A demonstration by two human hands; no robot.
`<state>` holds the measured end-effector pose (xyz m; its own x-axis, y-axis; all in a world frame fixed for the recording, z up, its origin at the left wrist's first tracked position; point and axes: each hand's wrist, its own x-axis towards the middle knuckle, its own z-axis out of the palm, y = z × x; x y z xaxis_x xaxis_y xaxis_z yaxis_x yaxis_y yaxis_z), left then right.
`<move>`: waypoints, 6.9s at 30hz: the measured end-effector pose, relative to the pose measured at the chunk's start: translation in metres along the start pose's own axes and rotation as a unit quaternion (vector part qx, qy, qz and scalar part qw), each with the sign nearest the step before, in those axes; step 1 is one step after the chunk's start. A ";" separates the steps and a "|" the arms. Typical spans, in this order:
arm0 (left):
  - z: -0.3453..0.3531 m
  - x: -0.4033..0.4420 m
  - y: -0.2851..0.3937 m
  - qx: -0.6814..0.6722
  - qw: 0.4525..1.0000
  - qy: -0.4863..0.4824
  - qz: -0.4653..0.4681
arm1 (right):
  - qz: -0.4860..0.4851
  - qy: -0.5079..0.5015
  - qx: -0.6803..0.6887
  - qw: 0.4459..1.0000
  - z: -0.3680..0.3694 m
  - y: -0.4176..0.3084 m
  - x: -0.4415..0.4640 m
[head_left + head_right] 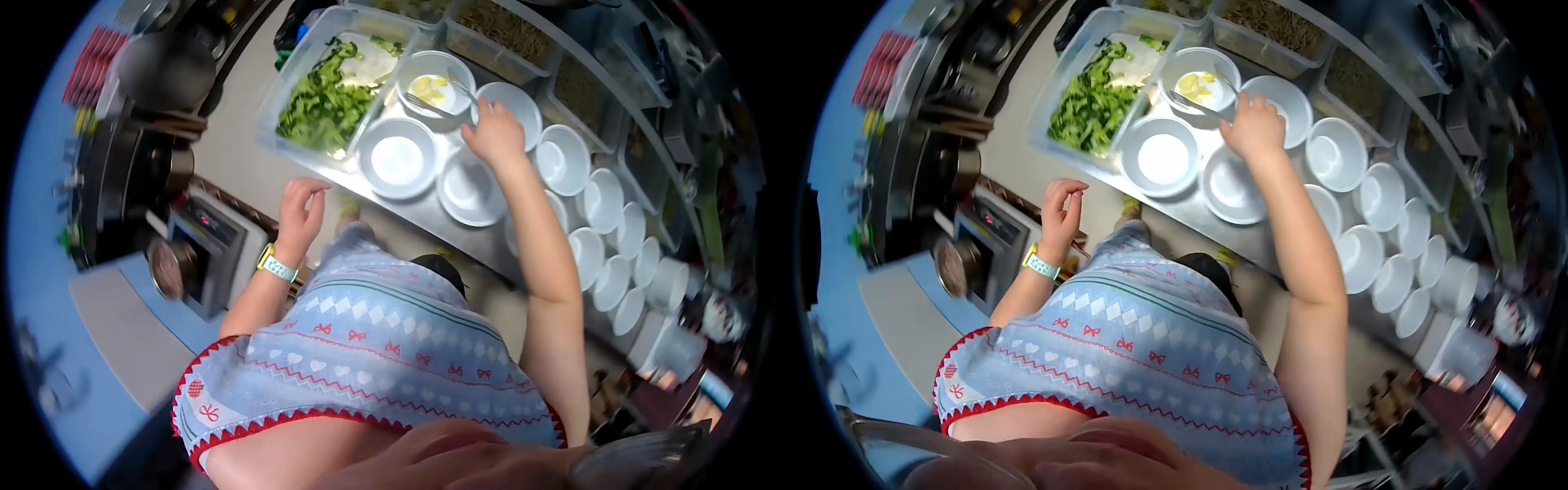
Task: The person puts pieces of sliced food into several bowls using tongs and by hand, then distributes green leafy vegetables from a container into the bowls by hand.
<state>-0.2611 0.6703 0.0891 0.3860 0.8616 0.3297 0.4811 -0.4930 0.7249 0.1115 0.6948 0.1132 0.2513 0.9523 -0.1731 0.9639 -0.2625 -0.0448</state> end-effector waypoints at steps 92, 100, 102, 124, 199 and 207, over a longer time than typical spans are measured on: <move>-0.079 0.282 -0.384 0.149 0.952 -0.114 -0.242 | 0.152 0.077 0.325 0.930 -0.079 -0.151 0.235; -0.084 0.288 -0.416 0.154 0.947 -0.122 -0.256 | 0.207 0.107 0.369 0.900 -0.038 -0.215 0.055; -0.083 0.285 -0.414 0.163 0.941 -0.124 -0.271 | 0.246 0.009 0.270 0.931 -0.031 -0.235 0.036; -0.092 0.290 -0.441 0.103 0.944 -0.087 -0.301 | 0.117 0.051 0.117 0.985 -0.090 -0.276 0.144; -0.085 0.271 -0.373 0.177 0.950 -0.085 -0.244 | 0.235 0.001 0.085 0.968 -0.038 -0.158 0.515; -0.077 0.272 -0.374 0.196 0.946 -0.082 -0.246 | 0.160 -0.029 0.049 0.986 -0.041 -0.162 0.499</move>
<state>-0.3971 1.0981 -0.0458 0.1421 0.9836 -0.1107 0.8769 -0.0731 0.4752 0.0846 1.2192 0.0742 0.5322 0.8092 -0.2489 0.8226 -0.5638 -0.0741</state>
